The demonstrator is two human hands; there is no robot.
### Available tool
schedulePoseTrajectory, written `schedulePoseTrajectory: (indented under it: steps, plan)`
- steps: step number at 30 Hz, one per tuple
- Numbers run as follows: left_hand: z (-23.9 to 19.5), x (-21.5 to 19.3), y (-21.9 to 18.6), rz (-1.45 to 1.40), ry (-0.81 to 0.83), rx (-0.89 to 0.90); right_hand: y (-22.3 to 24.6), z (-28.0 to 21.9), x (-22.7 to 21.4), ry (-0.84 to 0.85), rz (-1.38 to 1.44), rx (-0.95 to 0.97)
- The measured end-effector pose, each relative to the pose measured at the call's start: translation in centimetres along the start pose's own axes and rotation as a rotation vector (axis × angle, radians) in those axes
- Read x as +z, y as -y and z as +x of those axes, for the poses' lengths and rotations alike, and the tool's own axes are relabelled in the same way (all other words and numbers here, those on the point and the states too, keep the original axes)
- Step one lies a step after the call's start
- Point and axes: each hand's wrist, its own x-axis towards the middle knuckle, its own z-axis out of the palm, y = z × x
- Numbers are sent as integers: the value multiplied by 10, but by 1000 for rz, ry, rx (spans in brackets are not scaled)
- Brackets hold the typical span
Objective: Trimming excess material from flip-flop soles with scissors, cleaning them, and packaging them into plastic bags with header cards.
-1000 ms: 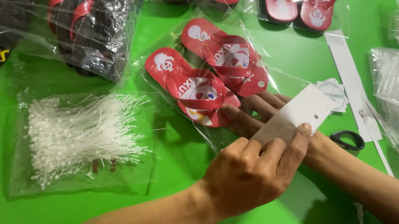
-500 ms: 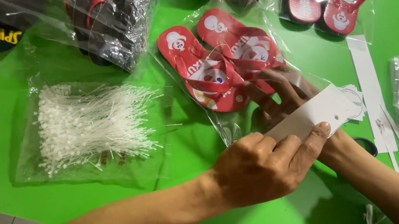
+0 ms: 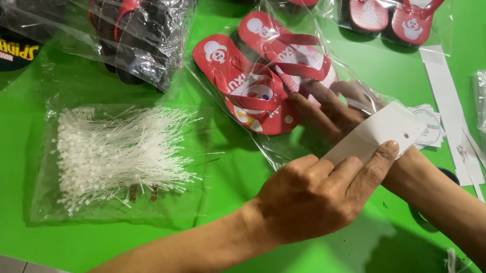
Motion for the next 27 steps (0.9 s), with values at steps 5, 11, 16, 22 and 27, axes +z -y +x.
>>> schedulePoseTrajectory:
  steps: [5, 11, 16, 22, 27]
  plan:
    - [-1, 2, 1, -41, 51, 26, 3, -3, 16, 3, -41, -70]
    - [3, -1, 3, 32, 46, 31, 5, -10, 50, -238, 119, -35]
    - [8, -10, 1, 39, 48, -11, 9, -15, 43, -131, -259, 43]
    - [6, -11, 3, 35, 72, -7, 10, -17, 55, -255, 12, -21]
    - [4, -10, 3, 44, 76, -20, 9, 4, 37, -376, 304, 46]
